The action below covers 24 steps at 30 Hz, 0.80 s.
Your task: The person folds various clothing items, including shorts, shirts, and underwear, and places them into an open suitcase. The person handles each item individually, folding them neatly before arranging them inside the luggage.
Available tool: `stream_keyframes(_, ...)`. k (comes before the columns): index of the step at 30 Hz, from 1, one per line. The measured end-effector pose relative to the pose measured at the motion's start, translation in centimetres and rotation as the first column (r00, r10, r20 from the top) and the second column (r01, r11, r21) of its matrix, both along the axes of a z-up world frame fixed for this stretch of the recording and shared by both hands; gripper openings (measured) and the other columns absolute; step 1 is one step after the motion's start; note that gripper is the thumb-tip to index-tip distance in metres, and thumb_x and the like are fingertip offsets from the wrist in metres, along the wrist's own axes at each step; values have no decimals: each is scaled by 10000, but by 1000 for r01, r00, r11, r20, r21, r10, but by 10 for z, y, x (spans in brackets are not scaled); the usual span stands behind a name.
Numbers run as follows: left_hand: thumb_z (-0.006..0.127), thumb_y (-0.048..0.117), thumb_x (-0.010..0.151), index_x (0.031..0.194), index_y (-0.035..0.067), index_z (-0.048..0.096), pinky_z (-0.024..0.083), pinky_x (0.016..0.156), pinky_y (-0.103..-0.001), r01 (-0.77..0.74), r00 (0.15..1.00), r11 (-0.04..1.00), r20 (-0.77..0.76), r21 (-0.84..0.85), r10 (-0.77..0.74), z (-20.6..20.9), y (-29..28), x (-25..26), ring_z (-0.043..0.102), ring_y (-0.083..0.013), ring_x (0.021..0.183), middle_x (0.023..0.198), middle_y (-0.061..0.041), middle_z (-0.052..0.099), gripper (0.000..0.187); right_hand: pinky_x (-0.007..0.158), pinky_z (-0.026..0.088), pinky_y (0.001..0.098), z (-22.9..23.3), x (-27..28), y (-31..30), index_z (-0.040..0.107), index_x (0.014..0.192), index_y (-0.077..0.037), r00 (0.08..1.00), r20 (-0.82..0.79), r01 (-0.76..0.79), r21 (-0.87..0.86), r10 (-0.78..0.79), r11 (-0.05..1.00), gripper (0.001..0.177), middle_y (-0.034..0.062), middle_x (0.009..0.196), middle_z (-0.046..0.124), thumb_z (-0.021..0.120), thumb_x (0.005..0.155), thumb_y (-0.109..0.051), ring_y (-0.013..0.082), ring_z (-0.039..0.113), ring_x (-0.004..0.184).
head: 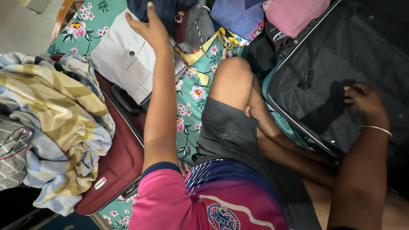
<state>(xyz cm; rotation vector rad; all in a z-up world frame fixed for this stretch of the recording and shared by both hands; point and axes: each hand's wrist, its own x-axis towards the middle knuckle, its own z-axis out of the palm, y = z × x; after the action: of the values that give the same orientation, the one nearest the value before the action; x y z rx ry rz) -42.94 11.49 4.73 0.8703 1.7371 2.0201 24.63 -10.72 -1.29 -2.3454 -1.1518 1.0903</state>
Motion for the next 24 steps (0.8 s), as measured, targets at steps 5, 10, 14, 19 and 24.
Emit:
stream_keyframes(5, 714, 303, 1035, 1557, 8, 289, 194, 1312, -473, 31, 748, 992, -661, 123, 58, 27, -43, 77, 251, -388, 1575, 1634, -195, 318, 735, 790, 522, 379, 4, -4, 0, 623, 1370, 51, 999, 35, -13, -5, 13, 1000, 483, 177, 1160, 712, 674, 1041, -299, 277, 700, 976)
stream_keyframes(10, 754, 251, 974, 1445, 65, 491, 266, 1302, -555, 399, 583, 915, -755, -56, -300, 38, -63, 161, 323, -446, 1525, 1599, -177, 384, 570, 813, 526, 373, 8, -5, 0, 587, 1410, 59, 1000, -1, 0, -7, 0, 1000, 535, 179, 1190, 709, 685, 1024, -298, 266, 699, 994)
stream_keyframes(14, 758, 210, 903, 1337, 75, 565, 406, 1164, -515, 557, 516, 811, -691, -178, -506, 3, -64, 209, 479, -433, 1359, 1504, -199, 470, 494, 858, 510, 380, 13, -5, 0, 580, 1427, 53, 1000, -27, -10, -31, 9, 999, 561, 179, 1208, 706, 688, 1011, -307, 268, 699, 1002)
stream_keyframes(19, 706, 119, 915, 1093, 41, 618, 546, 857, -363, 333, 904, 941, -265, -57, -336, -109, -24, 222, 649, -251, 936, 1049, -94, 656, 213, 910, 511, 374, 7, 3, -1, 548, 1456, 55, 1000, -25, -15, -39, 14, 999, 597, 187, 1209, 706, 695, 1005, -307, 270, 705, 999)
stream_keyframes(24, 618, 91, 915, 1144, 74, 588, 459, 601, -347, 645, 669, 722, 640, -250, -377, -147, -8, 171, 571, -167, 726, 962, -99, 617, 232, 909, 518, 389, -3, 10, 0, 558, 1461, 66, 999, -29, -22, -23, 21, 999, 600, 201, 1214, 706, 703, 1012, -303, 278, 708, 984)
